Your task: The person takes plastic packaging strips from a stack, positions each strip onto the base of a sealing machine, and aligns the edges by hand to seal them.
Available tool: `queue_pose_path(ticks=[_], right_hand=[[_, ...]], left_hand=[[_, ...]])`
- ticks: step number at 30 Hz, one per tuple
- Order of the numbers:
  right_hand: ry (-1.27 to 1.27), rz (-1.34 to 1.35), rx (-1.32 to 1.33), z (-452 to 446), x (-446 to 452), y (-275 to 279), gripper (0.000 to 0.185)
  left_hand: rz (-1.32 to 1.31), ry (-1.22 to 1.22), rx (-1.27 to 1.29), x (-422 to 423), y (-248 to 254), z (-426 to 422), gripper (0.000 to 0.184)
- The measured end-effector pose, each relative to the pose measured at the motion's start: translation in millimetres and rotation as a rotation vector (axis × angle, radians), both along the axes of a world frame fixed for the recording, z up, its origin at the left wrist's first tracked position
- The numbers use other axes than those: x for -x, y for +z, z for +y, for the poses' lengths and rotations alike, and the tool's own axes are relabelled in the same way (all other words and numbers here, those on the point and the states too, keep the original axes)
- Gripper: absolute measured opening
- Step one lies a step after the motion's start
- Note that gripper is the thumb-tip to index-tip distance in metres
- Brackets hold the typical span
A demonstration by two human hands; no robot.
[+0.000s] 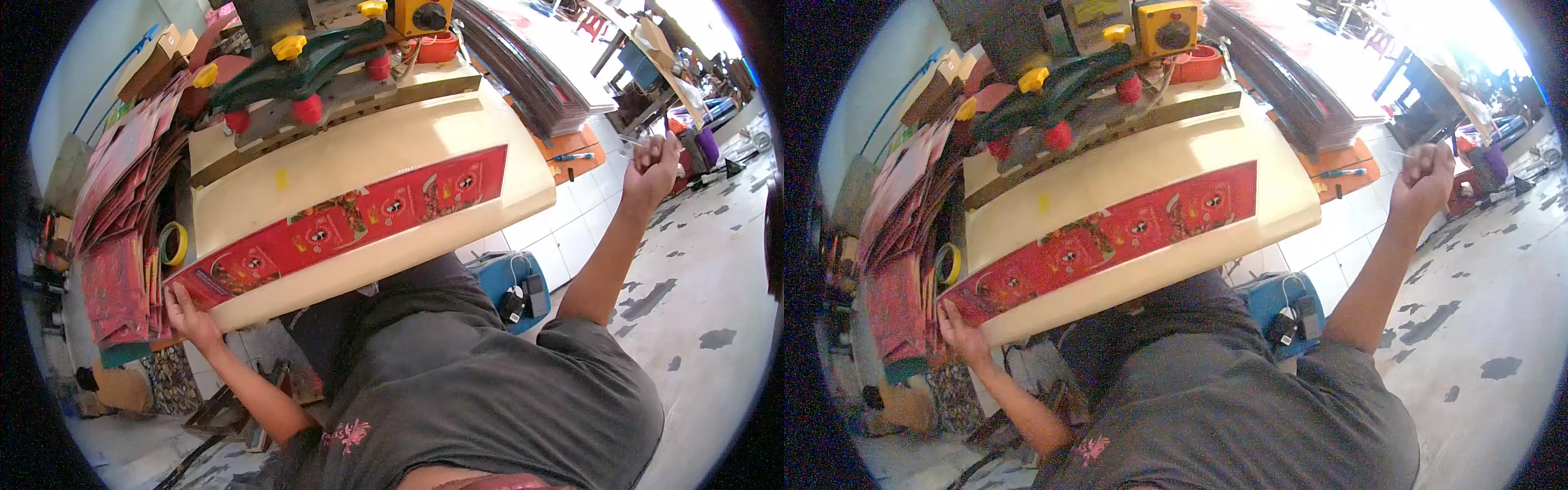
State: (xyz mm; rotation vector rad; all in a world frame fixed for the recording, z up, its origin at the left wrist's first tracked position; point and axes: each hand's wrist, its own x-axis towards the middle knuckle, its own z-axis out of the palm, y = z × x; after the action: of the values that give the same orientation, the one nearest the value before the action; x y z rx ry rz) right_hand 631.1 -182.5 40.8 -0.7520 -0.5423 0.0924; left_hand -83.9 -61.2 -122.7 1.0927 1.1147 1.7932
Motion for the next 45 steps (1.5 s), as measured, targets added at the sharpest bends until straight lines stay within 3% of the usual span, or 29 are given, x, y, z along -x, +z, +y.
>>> queue_pose_path(ticks=[1,3,5,6,9,10,12,15,16,18,19,21,23,25,27,29,30,32,37,38,39,42,45], right_hand=[[0.001,0.011,-0.001,-1,16,1,0.028],[0.295,-0.112,0.143,0,42,-1,0.024],[0.288,-0.197,0.206,5,67,-14,0.022],[0.405,-0.200,0.207,8,85,-17,0.021],[0.886,-0.368,0.278,9,140,-27,0.020],[0.908,-0.536,0.470,6,162,-27,0.020],[1.369,-0.420,0.611,5,212,-20,0.022],[1.837,-0.604,0.429,16,278,-59,0.019],[1.834,-0.601,0.432,18,292,-65,0.019],[1.655,-1.116,0.127,19,310,-74,0.023],[1.655,-1.112,0.132,20,307,-78,0.023],[1.380,-1.321,0.257,25,293,-82,0.027],[1.361,-1.290,0.340,32,277,-67,0.031],[1.539,-1.112,0.746,33,262,-54,0.029],[1.463,-1.117,0.651,30,255,-67,0.029],[1.748,-0.751,0.843,27,254,-85,0.035],[1.748,-0.752,0.840,24,255,-96,0.035],[1.938,-0.440,0.813,22,260,-116,0.052],[2.027,-0.122,0.800,25,263,-133,0.067],[2.059,-0.002,0.785,24,262,-134,0.070],[2.058,-0.002,0.784,23,260,-133,0.070],[2.033,0.074,0.750,21,262,-129,0.064],[1.819,-0.138,0.642,16,266,-129,0.055]], left_hand=[[-0.009,-0.003,0.013,4,-1,4,0.029],[0.034,0.034,-0.017,-6,7,6,0.027],[0.063,0.033,0.011,-6,7,10,0.027],[0.055,0.044,0.032,-10,9,9,0.027],[0.139,0.044,0.043,-11,11,10,0.028],[0.140,0.040,0.044,-11,11,10,0.028],[0.223,0.113,0.042,-12,10,12,0.028],[0.159,0.059,0.060,-16,15,8,0.030],[0.159,0.055,0.062,-13,13,9,0.030],[0.173,0.064,0.041,-3,5,12,0.030],[0.172,0.061,0.046,-3,4,12,0.030],[0.194,0.092,0.025,-3,4,12,0.030],[0.183,0.095,0.031,-8,8,10,0.030],[0.170,0.105,0.034,-11,10,8,0.030],[0.171,0.090,0.022,-11,10,6,0.030],[0.157,0.079,0.009,-6,5,8,0.030],[0.148,0.067,-0.004,-2,3,8,0.030],[0.056,0.045,-0.008,-2,8,6,0.030],[-0.112,-0.050,0.037,8,27,-18,0.029],[-0.073,-0.043,0.075,22,28,-26,0.037],[-0.036,-0.033,0.109,33,26,-30,0.046],[-0.041,-0.086,0.058,26,39,-49,0.048],[-0.064,-0.077,0.034,6,48,-68,0.041]])
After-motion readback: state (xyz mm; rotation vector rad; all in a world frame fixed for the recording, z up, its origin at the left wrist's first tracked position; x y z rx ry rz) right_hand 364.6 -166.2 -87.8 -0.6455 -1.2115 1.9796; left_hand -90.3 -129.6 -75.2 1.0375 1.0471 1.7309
